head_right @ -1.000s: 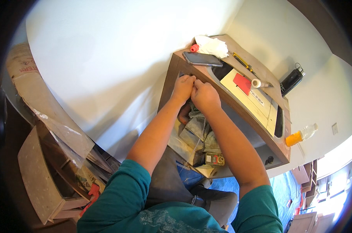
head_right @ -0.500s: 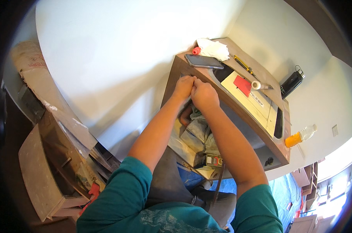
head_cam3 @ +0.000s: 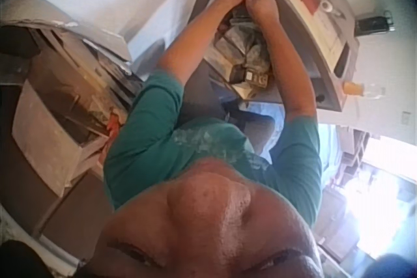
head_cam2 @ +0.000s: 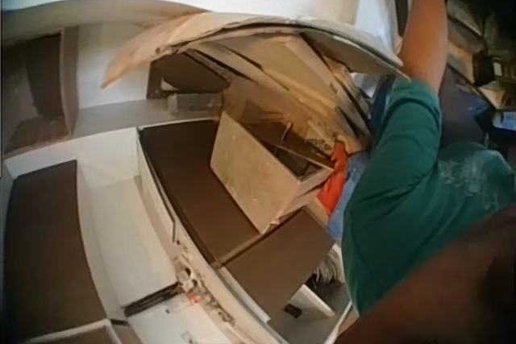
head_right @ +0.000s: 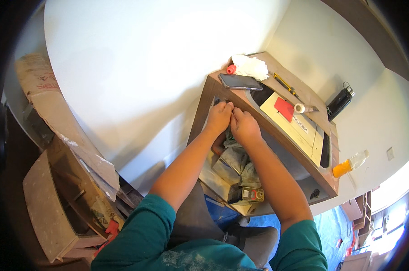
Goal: The person assembles a wooden cabinet by inserting and hammering nails into the frame. They use a hammer and a nail set to drive nails into pre-drilled holes, occasionally repositioning the cabinet and retrieving tools from nearby surfaces.
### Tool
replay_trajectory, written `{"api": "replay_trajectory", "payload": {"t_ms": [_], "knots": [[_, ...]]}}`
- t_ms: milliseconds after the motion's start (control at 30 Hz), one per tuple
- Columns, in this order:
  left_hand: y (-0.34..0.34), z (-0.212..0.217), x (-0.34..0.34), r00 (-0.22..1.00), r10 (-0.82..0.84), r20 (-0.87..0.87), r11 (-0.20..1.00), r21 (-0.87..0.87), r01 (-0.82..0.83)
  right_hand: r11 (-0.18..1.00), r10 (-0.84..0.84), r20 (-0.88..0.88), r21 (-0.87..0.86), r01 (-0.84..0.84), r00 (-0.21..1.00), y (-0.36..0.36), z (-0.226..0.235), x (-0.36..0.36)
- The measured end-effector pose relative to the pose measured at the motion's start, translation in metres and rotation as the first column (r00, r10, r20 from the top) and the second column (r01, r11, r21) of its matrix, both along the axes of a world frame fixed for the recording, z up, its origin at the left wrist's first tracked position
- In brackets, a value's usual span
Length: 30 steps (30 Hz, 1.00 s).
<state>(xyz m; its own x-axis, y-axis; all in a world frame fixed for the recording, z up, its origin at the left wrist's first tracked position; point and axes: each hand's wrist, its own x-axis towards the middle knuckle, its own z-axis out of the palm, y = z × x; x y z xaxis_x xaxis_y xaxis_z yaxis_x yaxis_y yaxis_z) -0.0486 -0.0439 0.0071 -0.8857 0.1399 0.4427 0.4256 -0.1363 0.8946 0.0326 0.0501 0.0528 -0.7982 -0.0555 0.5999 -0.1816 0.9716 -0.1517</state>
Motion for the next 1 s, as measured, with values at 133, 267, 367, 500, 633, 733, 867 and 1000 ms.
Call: {"api": "replay_trajectory", "payload": {"t_ms": [133, 267, 367, 500, 633, 733, 867, 1000], "knots": [[0.001, -0.001, -0.005, 0.994, 0.093, -0.066, 0.995, -0.025, -0.095, 1.000, -0.020, 0.008, -0.014, 0.020, 1.000, -0.003, 0.000, -0.004], [0.003, 0.001, -0.006, 0.989, 0.125, -0.074, 0.992, -0.015, -0.126, 0.999, -0.034, 0.035, -0.021, 0.035, 0.999, -0.006, 0.003, -0.005], [0.003, -0.001, -0.010, 0.992, 0.115, -0.050, 0.993, 0.013, -0.115, 0.998, -0.057, 0.077, 0.008, 0.057, 0.995, -0.009, 0.007, -0.007], [0.001, 0.001, -0.011, 0.997, 0.070, 0.016, 0.998, -0.003, -0.070, 0.995, -0.091, 0.142, 0.050, 0.084, 0.986, -0.009, 0.013, -0.012], [0.002, -0.002, -0.017, 0.997, 0.077, -0.006, 0.996, 0.045, -0.077, 0.987, -0.149, 0.131, 0.081, 0.139, 0.980, -0.015, 0.009, -0.012], [0.009, -0.005, -0.020, 0.999, 0.020, 0.048, 0.995, 0.094, -0.025, 0.987, -0.144, 0.141, 0.096, 0.132, 0.979, -0.010, 0.010, -0.013], [0.008, -0.017, -0.040, 0.997, -0.010, 0.071, 0.988, 0.155, -0.001, 0.990, -0.134, 0.144, 0.062, 0.126, 0.980, -0.026, 0.019, -0.020], [0.015, -0.020, -0.039, 0.990, -0.083, 0.116, 0.975, 0.214, 0.056, 0.984, -0.170, 0.159, 0.075, 0.159, 0.973, -0.024, 0.016, -0.018]]}}
